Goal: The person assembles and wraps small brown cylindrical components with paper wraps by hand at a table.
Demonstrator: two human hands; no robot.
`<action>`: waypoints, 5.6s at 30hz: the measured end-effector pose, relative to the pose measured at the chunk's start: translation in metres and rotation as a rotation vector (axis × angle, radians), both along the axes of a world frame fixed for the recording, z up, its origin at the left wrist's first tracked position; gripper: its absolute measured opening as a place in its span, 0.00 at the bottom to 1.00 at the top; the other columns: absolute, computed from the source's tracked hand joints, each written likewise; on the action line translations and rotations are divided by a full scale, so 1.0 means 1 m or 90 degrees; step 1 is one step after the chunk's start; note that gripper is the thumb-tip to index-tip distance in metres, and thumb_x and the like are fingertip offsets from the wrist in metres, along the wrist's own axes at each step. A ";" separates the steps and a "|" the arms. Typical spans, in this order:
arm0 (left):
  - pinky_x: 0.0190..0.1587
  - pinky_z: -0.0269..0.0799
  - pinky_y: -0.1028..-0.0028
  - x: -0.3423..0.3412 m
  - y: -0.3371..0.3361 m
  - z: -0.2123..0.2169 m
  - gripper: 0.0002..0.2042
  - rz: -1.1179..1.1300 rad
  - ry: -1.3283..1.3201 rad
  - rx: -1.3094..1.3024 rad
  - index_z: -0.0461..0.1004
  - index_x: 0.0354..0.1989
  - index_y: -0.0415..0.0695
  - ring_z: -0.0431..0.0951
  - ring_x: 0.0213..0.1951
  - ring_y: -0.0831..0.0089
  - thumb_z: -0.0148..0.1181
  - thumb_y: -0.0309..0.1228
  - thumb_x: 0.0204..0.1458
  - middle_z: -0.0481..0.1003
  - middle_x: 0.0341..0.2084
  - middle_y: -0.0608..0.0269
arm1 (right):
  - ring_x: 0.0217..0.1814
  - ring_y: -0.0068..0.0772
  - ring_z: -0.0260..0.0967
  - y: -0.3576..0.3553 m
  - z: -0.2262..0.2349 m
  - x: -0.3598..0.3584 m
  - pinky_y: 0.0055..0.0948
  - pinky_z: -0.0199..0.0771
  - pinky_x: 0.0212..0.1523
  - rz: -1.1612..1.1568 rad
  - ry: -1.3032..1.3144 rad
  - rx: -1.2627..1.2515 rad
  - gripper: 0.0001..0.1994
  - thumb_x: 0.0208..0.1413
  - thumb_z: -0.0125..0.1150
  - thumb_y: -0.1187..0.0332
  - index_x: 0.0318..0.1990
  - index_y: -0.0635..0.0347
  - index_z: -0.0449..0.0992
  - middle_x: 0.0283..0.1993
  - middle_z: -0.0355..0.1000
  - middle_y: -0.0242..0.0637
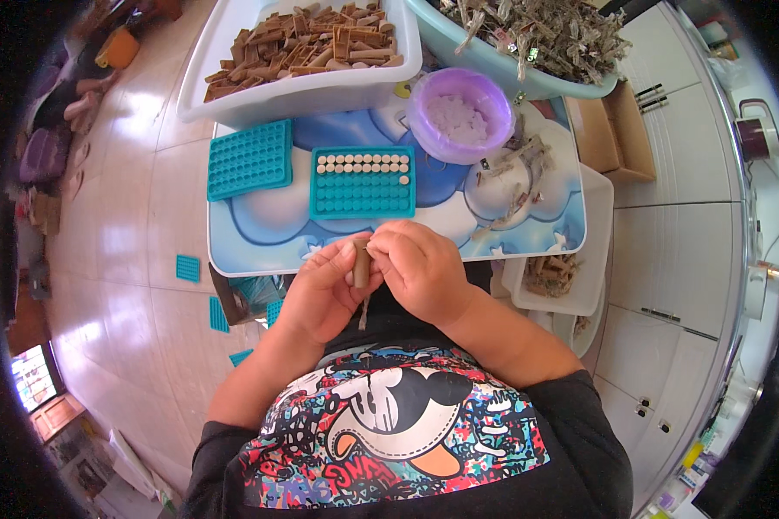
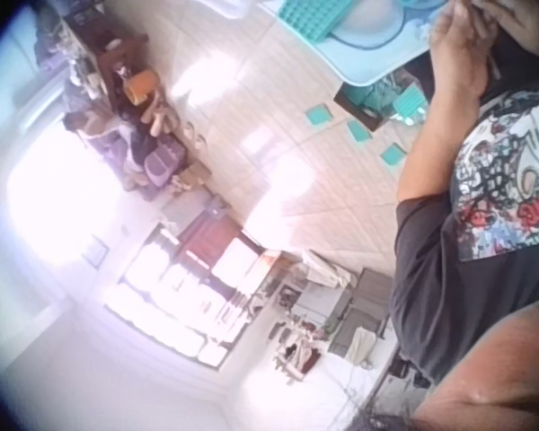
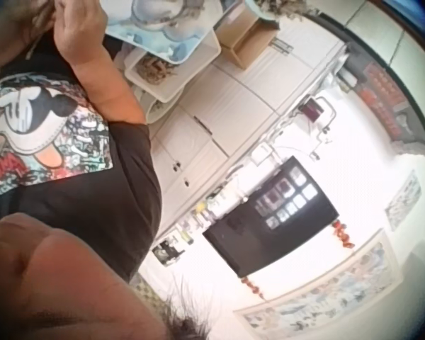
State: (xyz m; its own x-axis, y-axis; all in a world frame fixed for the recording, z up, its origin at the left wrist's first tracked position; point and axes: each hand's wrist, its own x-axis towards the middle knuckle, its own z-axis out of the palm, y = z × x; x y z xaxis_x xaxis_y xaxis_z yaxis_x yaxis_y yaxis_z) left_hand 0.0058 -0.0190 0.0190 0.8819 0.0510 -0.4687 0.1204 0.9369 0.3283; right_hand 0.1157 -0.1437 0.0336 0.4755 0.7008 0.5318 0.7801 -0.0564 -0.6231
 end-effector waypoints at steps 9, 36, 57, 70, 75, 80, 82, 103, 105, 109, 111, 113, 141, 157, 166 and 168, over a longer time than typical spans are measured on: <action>0.46 0.75 0.71 -0.002 0.001 -0.008 0.15 0.003 0.000 0.009 0.68 0.50 0.35 0.77 0.38 0.72 0.53 0.30 0.57 0.74 0.35 0.60 | 0.30 0.41 0.70 0.005 -0.006 -0.004 0.32 0.72 0.27 0.004 -0.009 0.008 0.07 0.45 0.60 0.79 0.31 0.62 0.69 0.31 0.70 0.40; 0.45 0.70 0.63 0.229 0.158 0.063 0.29 -0.268 0.213 1.505 0.76 0.37 0.36 0.78 0.38 0.56 0.54 0.56 0.46 0.78 0.32 0.50 | 0.32 0.20 0.66 -0.310 -0.047 0.139 0.20 0.67 0.34 -0.694 0.357 -0.169 0.10 0.55 0.58 0.64 0.40 0.60 0.74 0.31 0.71 0.28; 0.12 0.52 0.85 0.037 0.007 0.032 0.15 -0.257 0.092 0.385 0.74 0.43 0.37 0.59 0.12 0.85 0.48 0.36 0.59 0.77 0.33 0.58 | 0.35 0.39 0.69 -0.068 0.011 0.039 0.36 0.69 0.33 -0.152 -0.168 -0.219 0.09 0.39 0.64 0.70 0.31 0.56 0.73 0.32 0.69 0.35; 0.14 0.49 0.85 0.001 0.014 -0.001 0.13 -0.143 -0.002 0.035 0.70 0.44 0.36 0.57 0.12 0.86 0.51 0.34 0.59 0.72 0.24 0.68 | 0.26 0.37 0.68 -0.043 0.005 -0.006 0.31 0.67 0.26 0.149 0.131 -0.202 0.06 0.44 0.64 0.69 0.31 0.55 0.76 0.27 0.69 0.33; 0.14 0.48 0.85 0.001 0.009 0.000 0.11 -0.162 0.002 0.029 0.71 0.40 0.38 0.58 0.12 0.86 0.51 0.34 0.59 0.71 0.23 0.69 | 0.25 0.39 0.67 -0.020 0.015 0.000 0.31 0.66 0.25 0.004 0.175 -0.106 0.07 0.43 0.65 0.72 0.31 0.58 0.75 0.28 0.69 0.36; 0.13 0.48 0.84 0.001 0.006 0.001 0.11 -0.172 0.061 0.098 0.71 0.36 0.39 0.59 0.12 0.85 0.52 0.35 0.58 0.72 0.23 0.66 | 0.27 0.40 0.67 -0.015 0.008 0.003 0.31 0.66 0.26 0.024 0.189 -0.082 0.07 0.43 0.64 0.72 0.31 0.59 0.75 0.28 0.70 0.35; 0.13 0.48 0.84 0.001 0.006 0.002 0.11 -0.182 0.079 0.140 0.71 0.35 0.39 0.59 0.12 0.85 0.53 0.36 0.58 0.72 0.23 0.65 | 0.28 0.40 0.68 -0.015 0.006 0.005 0.33 0.67 0.28 0.039 0.117 -0.112 0.07 0.43 0.64 0.71 0.31 0.59 0.75 0.28 0.70 0.35; 0.27 0.59 0.79 0.002 0.010 0.001 0.18 -0.065 0.021 0.088 0.64 0.53 0.37 0.65 0.25 0.79 0.41 0.37 0.62 0.70 0.34 0.63 | 0.37 0.42 0.66 -0.007 0.013 0.001 0.33 0.65 0.37 0.037 0.027 -0.044 0.07 0.45 0.62 0.77 0.31 0.60 0.70 0.37 0.68 0.41; 0.33 0.62 0.78 0.005 0.005 0.003 0.18 -0.040 0.033 0.060 0.62 0.56 0.38 0.68 0.32 0.79 0.41 0.34 0.61 0.70 0.36 0.64 | 0.38 0.41 0.66 -0.002 0.007 -0.004 0.34 0.64 0.38 0.022 0.030 -0.042 0.08 0.43 0.63 0.76 0.30 0.60 0.69 0.37 0.68 0.39; 0.37 0.64 0.82 0.002 0.002 0.000 0.20 -0.030 0.002 0.090 0.61 0.56 0.38 0.71 0.40 0.78 0.41 0.36 0.59 0.71 0.42 0.64 | 0.39 0.41 0.66 0.002 -0.001 -0.010 0.35 0.63 0.41 -0.003 0.074 -0.032 0.08 0.43 0.62 0.75 0.30 0.59 0.69 0.38 0.68 0.38; 0.39 0.65 0.80 0.002 0.003 -0.001 0.20 -0.027 -0.018 0.041 0.60 0.57 0.38 0.71 0.40 0.78 0.45 0.34 0.58 0.71 0.42 0.63 | 0.39 0.41 0.66 0.003 -0.002 -0.011 0.35 0.63 0.41 -0.006 0.095 -0.031 0.07 0.44 0.62 0.75 0.30 0.59 0.69 0.38 0.68 0.38; 0.38 0.66 0.79 0.001 0.003 -0.001 0.19 -0.020 -0.026 0.039 0.60 0.57 0.38 0.71 0.39 0.78 0.46 0.31 0.59 0.71 0.42 0.64 | 0.39 0.42 0.65 0.003 -0.001 -0.013 0.34 0.63 0.41 -0.012 0.163 -0.012 0.06 0.46 0.61 0.74 0.30 0.59 0.69 0.38 0.68 0.38; 0.46 0.73 0.72 -0.002 0.001 -0.003 0.15 -0.035 0.040 0.224 0.68 0.51 0.37 0.76 0.40 0.73 0.47 0.33 0.61 0.75 0.40 0.59 | 0.37 0.35 0.67 0.010 0.002 -0.004 0.46 0.60 0.56 -0.062 -0.143 -0.107 0.05 0.44 0.62 0.71 0.27 0.56 0.70 0.33 0.67 0.31; 0.47 0.73 0.68 0.002 -0.001 -0.001 0.12 0.096 0.058 0.230 0.63 0.49 0.38 0.73 0.48 0.63 0.46 0.31 0.61 0.71 0.44 0.51 | 0.30 0.35 0.66 0.004 0.001 -0.022 0.35 0.58 0.32 0.002 -0.055 -0.117 0.14 0.36 0.68 0.70 0.29 0.53 0.67 0.29 0.68 0.31; 0.49 0.73 0.67 0.002 0.003 0.001 0.11 0.110 0.070 0.240 0.62 0.49 0.39 0.73 0.49 0.62 0.43 0.30 0.62 0.71 0.45 0.50 | 0.25 0.37 0.65 0.002 -0.004 -0.023 0.34 0.58 0.29 0.010 0.073 -0.059 0.11 0.38 0.65 0.75 0.28 0.54 0.67 0.23 0.67 0.30; 0.49 0.73 0.67 0.002 0.002 0.002 0.11 0.108 0.072 0.242 0.62 0.50 0.39 0.74 0.49 0.62 0.43 0.30 0.62 0.71 0.45 0.50 | 0.25 0.37 0.64 0.002 -0.004 -0.023 0.34 0.58 0.29 0.009 0.082 -0.054 0.11 0.39 0.65 0.76 0.28 0.54 0.67 0.23 0.66 0.30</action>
